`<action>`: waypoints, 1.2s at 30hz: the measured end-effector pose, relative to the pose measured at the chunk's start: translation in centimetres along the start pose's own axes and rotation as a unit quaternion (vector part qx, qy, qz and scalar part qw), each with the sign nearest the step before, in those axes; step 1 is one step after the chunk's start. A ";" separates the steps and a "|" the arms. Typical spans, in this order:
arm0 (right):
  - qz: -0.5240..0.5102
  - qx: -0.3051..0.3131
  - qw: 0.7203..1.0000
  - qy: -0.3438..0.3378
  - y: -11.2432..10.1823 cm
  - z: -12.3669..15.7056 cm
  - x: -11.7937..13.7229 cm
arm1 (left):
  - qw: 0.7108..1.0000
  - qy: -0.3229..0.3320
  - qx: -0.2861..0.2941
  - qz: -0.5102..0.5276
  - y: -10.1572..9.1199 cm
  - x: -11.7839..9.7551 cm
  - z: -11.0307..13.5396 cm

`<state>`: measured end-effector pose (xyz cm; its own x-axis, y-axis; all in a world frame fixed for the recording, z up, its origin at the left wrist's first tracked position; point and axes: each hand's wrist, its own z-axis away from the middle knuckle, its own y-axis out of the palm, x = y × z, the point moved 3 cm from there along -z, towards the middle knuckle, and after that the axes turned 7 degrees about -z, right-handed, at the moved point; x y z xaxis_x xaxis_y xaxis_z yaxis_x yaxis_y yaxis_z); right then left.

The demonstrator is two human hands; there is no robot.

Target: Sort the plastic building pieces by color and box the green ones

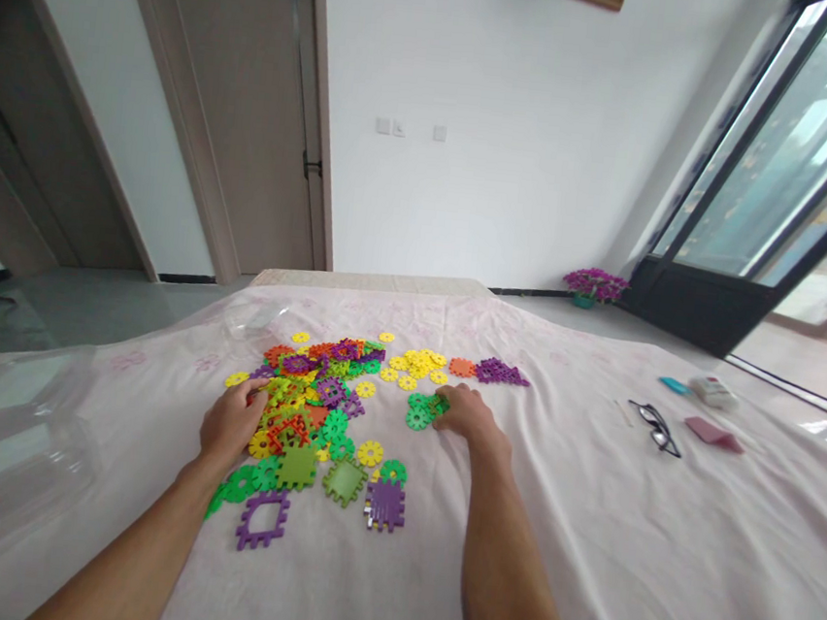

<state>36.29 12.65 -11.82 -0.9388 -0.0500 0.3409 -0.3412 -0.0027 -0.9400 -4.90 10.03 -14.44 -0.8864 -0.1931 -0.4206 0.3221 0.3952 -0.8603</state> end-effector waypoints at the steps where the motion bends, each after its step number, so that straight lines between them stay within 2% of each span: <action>1: 0.001 0.007 1.000 -0.001 0.2 0.0 0.0 | 1.000 -0.001 0.000 -0.003 0.0 0.0 0.0; 3: -0.006 0.005 1.000 -0.004 0.4 -0.2 -0.2 | 1.000 0.002 0.000 -0.006 0.1 0.0 0.0; 6: -0.022 -0.032 0.999 0.018 0.0 -0.1 -1.2 | 1.000 0.004 0.000 -0.008 0.0 0.0 0.1; 11: 0.001 -0.178 0.975 0.131 -2.0 0.6 -3.2 | 1.000 0.002 -0.001 -0.009 0.1 0.0 0.0; 13: -0.004 -0.211 0.971 0.115 -2.4 0.5 -2.1 | 1.000 0.002 -0.003 -0.004 0.2 0.0 -0.1; 16: -0.034 -0.186 0.981 -0.034 -1.2 -0.3 2.4 | 1.000 0.002 -0.006 0.003 0.2 0.0 -0.1; 19: -0.045 -0.107 0.973 -0.201 1.6 -0.4 8.0 | 1.000 0.006 -0.007 0.009 0.2 0.0 -0.1; 21: -0.025 -0.070 0.965 -0.252 3.6 -0.1 10.5 | 1.000 0.005 -0.005 0.010 0.2 0.0 -0.1; 23: 0.000 -0.050 0.964 -0.260 5.0 0.1 11.5 | 1.000 0.003 -0.003 0.010 0.2 0.0 -0.1; 25: 0.017 -0.038 0.968 -0.247 5.7 0.2 11.5 | 1.000 0.004 -0.001 0.013 0.2 0.0 -0.1; 29: 0.042 -0.006 0.981 -0.190 5.1 -0.4 10.2 | 1.000 -0.002 0.007 0.013 0.1 -0.1 -0.2; 32: 0.054 -0.021 0.986 -0.154 4.3 -1.0 10.1 | 1.000 -0.009 0.011 0.009 0.2 -0.1 -0.4; 34: 0.041 -0.043 0.985 -0.163 4.1 -1.2 10.8 | 1.000 -0.008 0.009 0.009 0.4 -0.1 -0.5; 36: 0.018 -0.042 0.978 -0.202 4.4 -1.3 11.6 | 1.000 -0.003 0.003 0.011 0.6 0.0 -0.6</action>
<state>23.82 13.34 -12.02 -0.8604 -0.4390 0.2588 -0.3277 0.0876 -0.9407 -4.89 10.75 -14.77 -0.8771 -0.1896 -0.4414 0.3437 0.3942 -0.8523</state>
